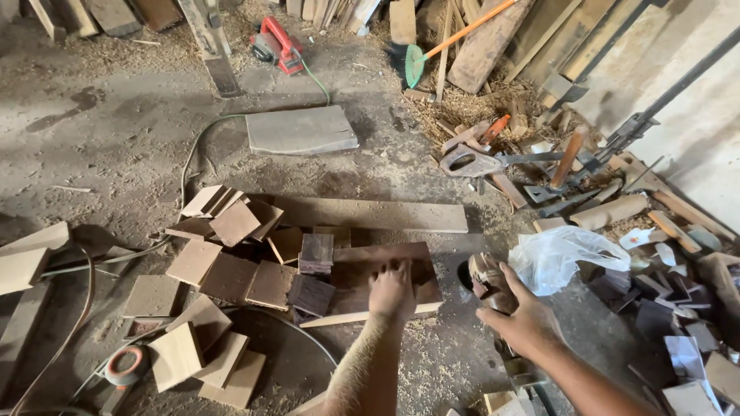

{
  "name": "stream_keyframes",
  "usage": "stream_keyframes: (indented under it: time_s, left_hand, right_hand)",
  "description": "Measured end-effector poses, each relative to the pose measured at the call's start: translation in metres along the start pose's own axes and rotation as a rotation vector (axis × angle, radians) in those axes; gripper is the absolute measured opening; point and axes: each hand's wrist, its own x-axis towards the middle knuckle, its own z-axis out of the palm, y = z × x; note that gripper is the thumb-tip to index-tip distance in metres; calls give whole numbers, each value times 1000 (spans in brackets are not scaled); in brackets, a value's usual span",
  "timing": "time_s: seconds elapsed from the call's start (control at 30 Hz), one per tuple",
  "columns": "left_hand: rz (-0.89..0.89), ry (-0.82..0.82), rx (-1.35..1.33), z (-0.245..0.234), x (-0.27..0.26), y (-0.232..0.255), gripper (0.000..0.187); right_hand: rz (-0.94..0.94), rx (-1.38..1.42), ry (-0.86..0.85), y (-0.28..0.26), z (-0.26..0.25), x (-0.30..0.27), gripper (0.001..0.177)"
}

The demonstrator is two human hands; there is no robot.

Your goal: Sanding the edges and surfaces of a wooden block using a handheld angle grinder

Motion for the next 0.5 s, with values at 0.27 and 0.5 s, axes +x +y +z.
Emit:
stream_keyframes:
  time_s: [0.27,0.5]
  left_hand:
    - [-36,-137,63,-17,-32,7,82]
    - [-181,-293,96,11,-28,16,86]
  right_hand:
    - [-14,220,39,12,-2,6,112]
    - [-32,215,62,0,5,6,108]
